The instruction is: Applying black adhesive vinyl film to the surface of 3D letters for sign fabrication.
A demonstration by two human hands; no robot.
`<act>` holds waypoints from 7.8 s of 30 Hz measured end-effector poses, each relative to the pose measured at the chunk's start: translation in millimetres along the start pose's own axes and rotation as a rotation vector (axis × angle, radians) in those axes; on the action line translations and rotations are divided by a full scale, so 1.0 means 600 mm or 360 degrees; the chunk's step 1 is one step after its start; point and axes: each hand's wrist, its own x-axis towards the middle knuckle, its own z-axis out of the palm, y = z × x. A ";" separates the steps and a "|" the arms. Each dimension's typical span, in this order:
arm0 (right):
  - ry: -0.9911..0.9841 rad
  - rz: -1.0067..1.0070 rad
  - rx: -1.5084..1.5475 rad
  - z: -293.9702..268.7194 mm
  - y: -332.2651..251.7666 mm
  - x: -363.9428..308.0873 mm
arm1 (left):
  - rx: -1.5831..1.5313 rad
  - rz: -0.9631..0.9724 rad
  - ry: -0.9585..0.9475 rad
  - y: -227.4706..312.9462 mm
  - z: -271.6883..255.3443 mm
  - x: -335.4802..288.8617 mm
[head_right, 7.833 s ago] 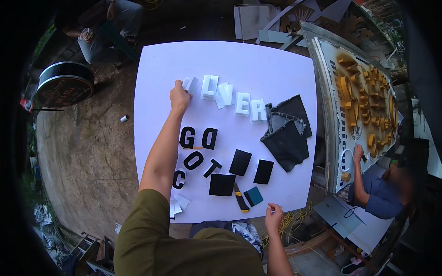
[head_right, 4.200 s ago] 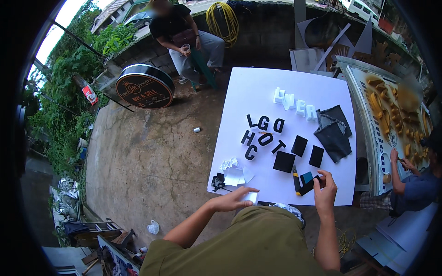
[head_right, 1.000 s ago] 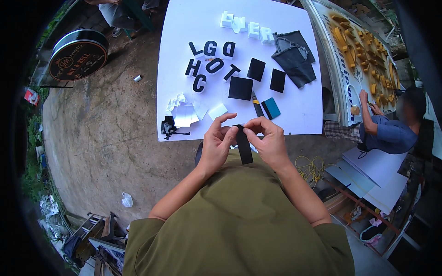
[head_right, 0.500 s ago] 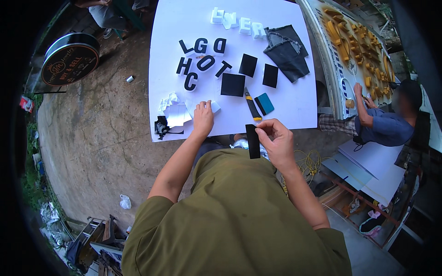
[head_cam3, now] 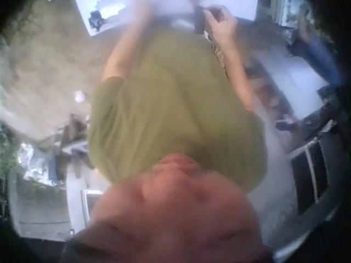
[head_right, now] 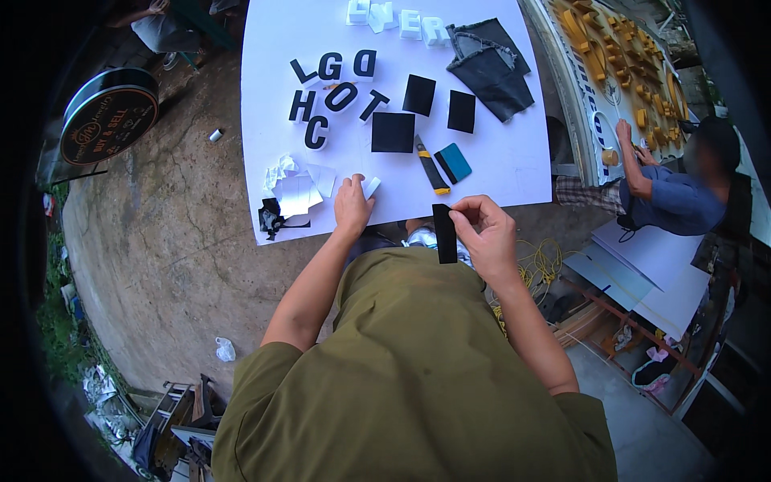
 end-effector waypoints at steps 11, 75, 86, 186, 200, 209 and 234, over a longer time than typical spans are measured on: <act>-0.0087 0.0025 0.0113 0.007 0.006 0.016 | 0.0067 0.0146 0.0444 0.042 -0.066 -0.047; 0.0021 -0.0361 0.0045 0.145 0.045 0.038 | -0.2393 -0.0412 -0.0198 0.149 -0.204 -0.150; -0.0115 0.0079 0.0319 0.160 0.068 0.038 | -0.1854 -0.0542 -0.0192 0.117 -0.180 -0.153; -0.0106 0.0424 -0.0309 0.250 0.302 0.189 | -0.1562 -0.1078 0.0249 -0.006 -0.020 -0.093; -0.0099 0.0395 -0.0353 0.247 0.297 0.188 | -0.1546 -0.1183 0.0041 -0.018 -0.030 -0.096; -0.0020 0.0272 -0.0463 0.255 0.285 0.166 | -0.1936 -0.1095 0.0094 -0.034 -0.004 -0.105; -0.0195 0.0099 -0.0621 0.259 0.309 0.143 | -0.2155 -0.1018 -0.0034 -0.052 -0.004 -0.122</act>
